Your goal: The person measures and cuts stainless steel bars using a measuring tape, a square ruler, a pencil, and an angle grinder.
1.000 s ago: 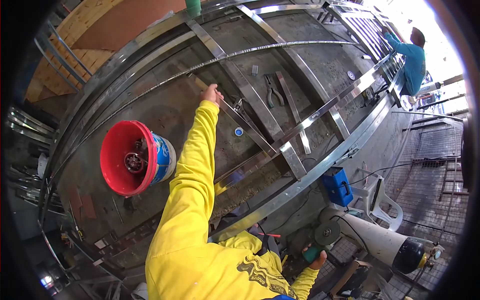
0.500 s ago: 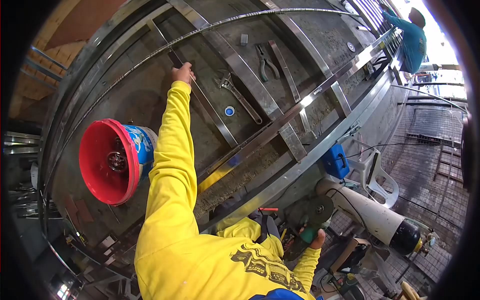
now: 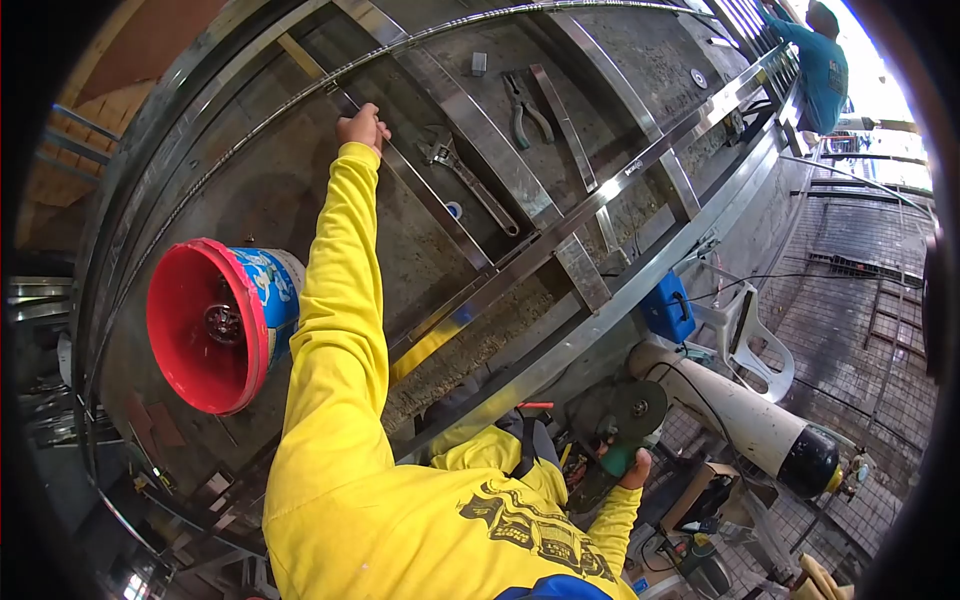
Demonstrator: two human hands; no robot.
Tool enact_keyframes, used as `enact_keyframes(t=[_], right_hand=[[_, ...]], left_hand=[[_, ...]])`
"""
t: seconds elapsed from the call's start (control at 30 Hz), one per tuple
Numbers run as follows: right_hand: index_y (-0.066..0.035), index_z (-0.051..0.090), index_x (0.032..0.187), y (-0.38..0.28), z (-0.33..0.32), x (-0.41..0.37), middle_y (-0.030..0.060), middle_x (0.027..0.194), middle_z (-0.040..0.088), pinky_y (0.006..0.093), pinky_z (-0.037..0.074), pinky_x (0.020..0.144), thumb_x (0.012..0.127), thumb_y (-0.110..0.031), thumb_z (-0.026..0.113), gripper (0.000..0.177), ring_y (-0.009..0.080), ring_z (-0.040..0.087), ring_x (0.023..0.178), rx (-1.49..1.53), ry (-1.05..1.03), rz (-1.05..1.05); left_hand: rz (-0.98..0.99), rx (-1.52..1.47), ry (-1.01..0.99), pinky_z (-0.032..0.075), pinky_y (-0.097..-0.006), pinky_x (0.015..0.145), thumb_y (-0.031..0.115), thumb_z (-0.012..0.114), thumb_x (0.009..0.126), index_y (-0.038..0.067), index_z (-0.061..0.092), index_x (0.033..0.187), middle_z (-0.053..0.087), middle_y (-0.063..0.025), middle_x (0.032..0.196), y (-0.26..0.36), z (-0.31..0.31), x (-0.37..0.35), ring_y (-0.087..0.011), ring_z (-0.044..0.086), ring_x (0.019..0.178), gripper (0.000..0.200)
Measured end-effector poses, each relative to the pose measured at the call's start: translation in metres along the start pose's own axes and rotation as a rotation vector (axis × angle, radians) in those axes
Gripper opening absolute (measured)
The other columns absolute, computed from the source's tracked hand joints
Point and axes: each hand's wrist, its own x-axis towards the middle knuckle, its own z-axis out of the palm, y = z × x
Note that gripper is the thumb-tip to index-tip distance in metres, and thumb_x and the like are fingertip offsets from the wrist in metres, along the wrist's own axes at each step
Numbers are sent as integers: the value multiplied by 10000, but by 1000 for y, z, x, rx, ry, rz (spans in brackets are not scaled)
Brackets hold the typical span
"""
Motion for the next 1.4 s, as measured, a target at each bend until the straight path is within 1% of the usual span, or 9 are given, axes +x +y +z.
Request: enact_keyframes(t=[0.17,0.23,0.33,0.5,0.6,0.73,0.93,1.27,1.4], right_hand=[[53,544,1345,3,-18,-8,211,1156,681,462,634,809,910,-452,637,673,352,731,939,24,21,27],[50,531,1365,8,-13,-3,214,1176,677,468,631,810,929,-466,615,681,361,727,946,68,7,26],[61,573,1304,6,-6,-1,197,1093,691,450,615,809,926,-525,609,698,339,722,914,-33,67,5],[44,583,1306,-1,8,3,200,1108,695,441,624,775,926,-490,620,657,342,728,909,-110,56,-1],[31,589,1304,-2,10,2,201,1120,696,443,626,772,920,-487,622,646,347,731,911,-102,48,12],[20,585,1307,-3,11,5,199,1118,696,441,627,764,917,-487,623,641,344,732,903,-90,28,14],[26,585,1278,-6,28,4,182,1091,693,386,605,740,892,-496,639,651,296,716,861,-132,80,-5],[28,567,1346,-4,10,-3,192,1178,683,408,607,814,896,-496,626,693,324,715,944,-82,64,59],[16,574,1338,-3,7,-4,195,1158,696,444,619,813,887,-482,652,677,332,723,924,-126,103,55]], left_hand=[[46,65,-29,449,-361,387,40,673,832,-15,513,796,513,-73,636,-2,-8,-4,-180,520,447,173],[26,56,-2,442,-356,371,57,663,832,-24,510,918,518,-82,626,-8,-6,4,-182,528,449,194],[-16,71,-33,454,-362,384,78,675,838,-17,528,883,535,-79,616,-8,-6,5,-185,535,447,181],[65,200,7,460,-376,397,62,668,850,-47,549,880,540,-81,614,-12,-3,7,-189,536,442,165],[11,115,1,454,-376,396,48,667,850,-56,551,912,547,-88,624,-8,-8,4,-188,531,443,167],[-25,68,-20,449,-378,399,48,673,851,-28,517,1014,556,-86,691,-9,-19,8,-184,524,465,238],[-19,106,-17,471,-382,428,59,681,851,-1,485,1048,570,-90,762,-11,-23,11,-185,529,495,284],[37,187,-55,473,-395,394,67,676,835,-40,542,862,573,-115,640,-8,-19,11,-224,559,451,173],[16,37,-26,476,-379,415,51,679,835,-36,568,791,566,-100,613,-3,-8,2,-209,569,469,148]])
